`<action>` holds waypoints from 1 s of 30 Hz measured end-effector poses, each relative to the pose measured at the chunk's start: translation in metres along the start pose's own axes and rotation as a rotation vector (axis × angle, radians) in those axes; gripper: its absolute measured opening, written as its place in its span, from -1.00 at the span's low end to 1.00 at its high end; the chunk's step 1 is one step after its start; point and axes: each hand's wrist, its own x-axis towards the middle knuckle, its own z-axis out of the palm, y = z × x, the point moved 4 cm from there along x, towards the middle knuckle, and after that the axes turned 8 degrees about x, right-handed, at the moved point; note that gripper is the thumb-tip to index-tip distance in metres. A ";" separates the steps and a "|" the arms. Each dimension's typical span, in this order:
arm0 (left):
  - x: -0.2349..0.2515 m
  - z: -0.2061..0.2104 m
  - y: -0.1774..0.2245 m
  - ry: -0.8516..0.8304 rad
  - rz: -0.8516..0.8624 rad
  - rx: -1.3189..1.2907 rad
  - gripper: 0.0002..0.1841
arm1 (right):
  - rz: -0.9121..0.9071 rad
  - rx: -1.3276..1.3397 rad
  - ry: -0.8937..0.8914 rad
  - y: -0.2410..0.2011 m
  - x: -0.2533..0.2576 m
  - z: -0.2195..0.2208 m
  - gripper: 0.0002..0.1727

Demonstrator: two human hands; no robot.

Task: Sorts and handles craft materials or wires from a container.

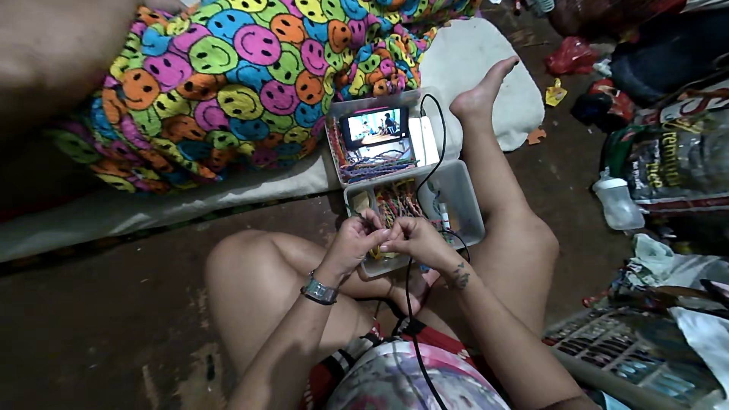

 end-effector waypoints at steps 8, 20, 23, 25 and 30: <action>0.002 -0.002 -0.001 0.067 0.005 0.046 -0.81 | -0.042 -0.018 -0.149 0.005 -0.001 -0.006 -0.75; 0.004 -0.001 -0.004 0.057 -0.040 0.124 -0.84 | -0.023 0.061 -0.154 0.014 0.004 -0.007 -0.74; 0.005 0.000 -0.005 0.057 -0.034 0.155 -0.84 | -0.033 0.002 -0.131 0.015 0.003 -0.013 -0.78; 0.004 0.003 -0.006 0.043 -0.038 0.198 -0.85 | -0.028 0.022 -0.051 0.018 0.004 -0.015 -0.89; 0.004 0.006 -0.007 0.016 -0.038 0.249 -0.82 | 0.009 0.104 0.028 0.023 0.007 -0.010 -0.76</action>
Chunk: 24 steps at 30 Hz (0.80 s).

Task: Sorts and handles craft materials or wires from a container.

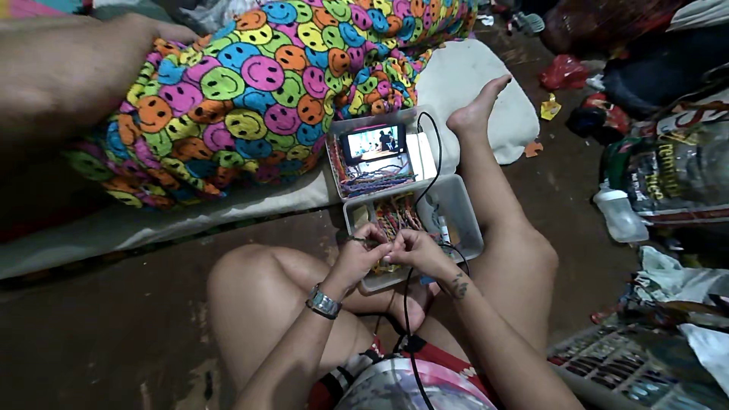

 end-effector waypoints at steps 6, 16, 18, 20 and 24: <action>0.000 0.000 0.002 0.004 0.010 -0.063 -0.88 | -0.049 -0.123 -0.165 -0.002 -0.007 -0.004 -0.74; -0.001 0.004 -0.001 -0.046 -0.033 -0.145 -0.83 | -0.007 0.116 -0.072 0.007 -0.003 0.004 -0.87; -0.001 0.005 0.001 -0.092 -0.019 -0.102 -0.88 | 0.027 0.171 -0.066 0.007 -0.003 0.007 -0.85; -0.001 0.005 0.000 -0.159 0.008 -0.033 -0.90 | 0.045 0.197 -0.067 0.007 -0.004 0.009 -0.85; 0.001 0.003 0.000 -0.159 0.034 0.017 -0.93 | -0.020 0.052 -0.090 0.005 -0.006 0.005 -0.89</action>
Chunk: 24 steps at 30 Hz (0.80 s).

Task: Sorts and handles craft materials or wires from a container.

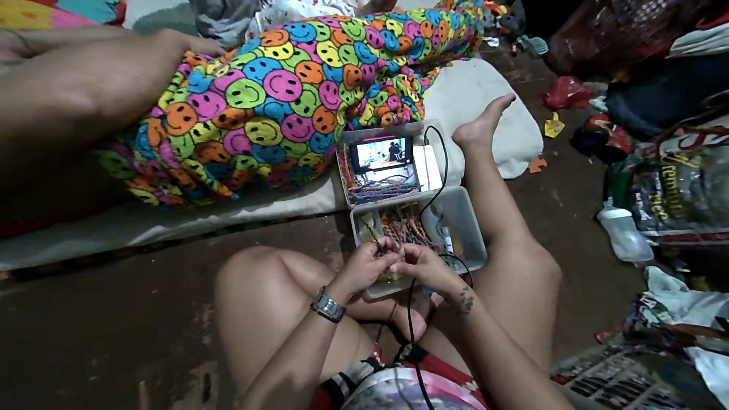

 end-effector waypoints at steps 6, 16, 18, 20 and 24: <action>0.000 0.000 0.002 0.082 -0.013 -0.042 -0.90 | -0.102 -0.210 0.025 -0.010 -0.005 -0.005 -0.82; -0.002 -0.004 0.008 -0.080 0.067 -0.066 -0.88 | 0.022 0.227 0.009 -0.002 -0.001 0.004 -0.91; -0.004 -0.005 0.008 -0.114 0.052 -0.102 -0.91 | 0.047 0.284 -0.020 -0.001 -0.002 0.009 -0.86; -0.005 -0.004 0.008 -0.092 -0.008 -0.144 -0.90 | 0.072 0.310 -0.062 -0.002 -0.002 0.013 -0.87; -0.007 -0.001 0.006 -0.026 -0.060 -0.187 -0.90 | 0.062 0.225 -0.060 -0.006 -0.001 0.014 -0.76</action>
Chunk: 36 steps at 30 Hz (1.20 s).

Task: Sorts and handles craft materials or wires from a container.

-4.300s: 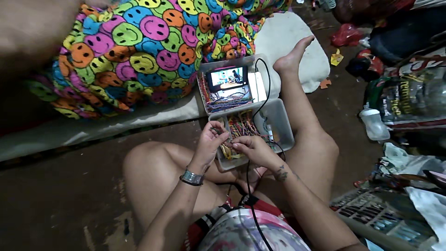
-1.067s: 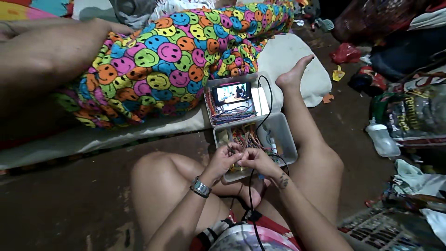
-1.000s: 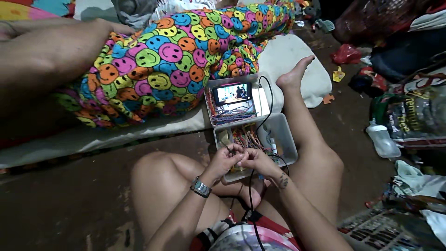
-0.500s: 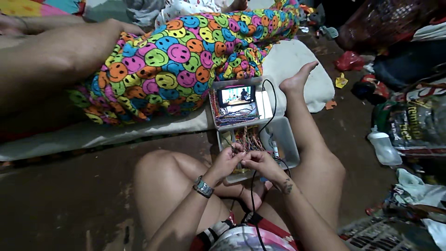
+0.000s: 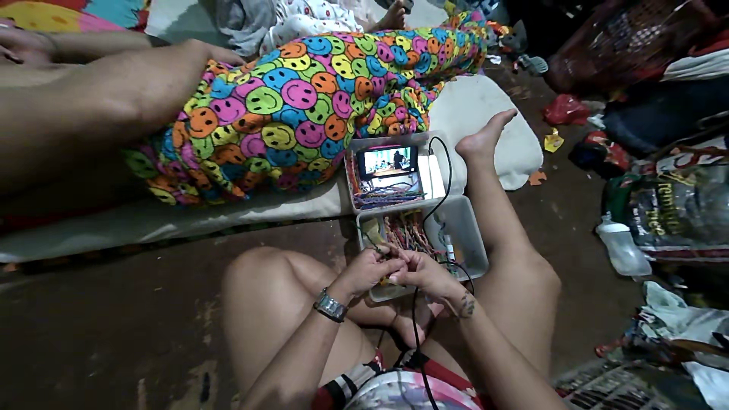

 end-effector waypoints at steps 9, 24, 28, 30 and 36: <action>0.001 -0.010 0.009 0.057 0.058 0.048 -0.89 | -0.036 -0.487 0.040 -0.027 -0.017 0.002 -0.75; 0.003 -0.010 0.004 0.046 0.081 -0.019 -0.90 | -0.052 -0.262 0.012 -0.015 -0.006 0.005 -0.79; 0.002 -0.010 0.009 0.039 0.099 -0.014 -0.87 | -0.039 -0.269 -0.020 -0.022 -0.011 -0.002 -0.78; 0.003 -0.008 0.009 0.009 0.116 -0.002 -0.88 | -0.045 -0.223 0.023 -0.020 -0.011 -0.005 -0.90; 0.002 -0.007 0.006 -0.025 0.100 0.009 -0.88 | -0.031 -0.085 0.078 -0.007 -0.004 -0.002 -0.81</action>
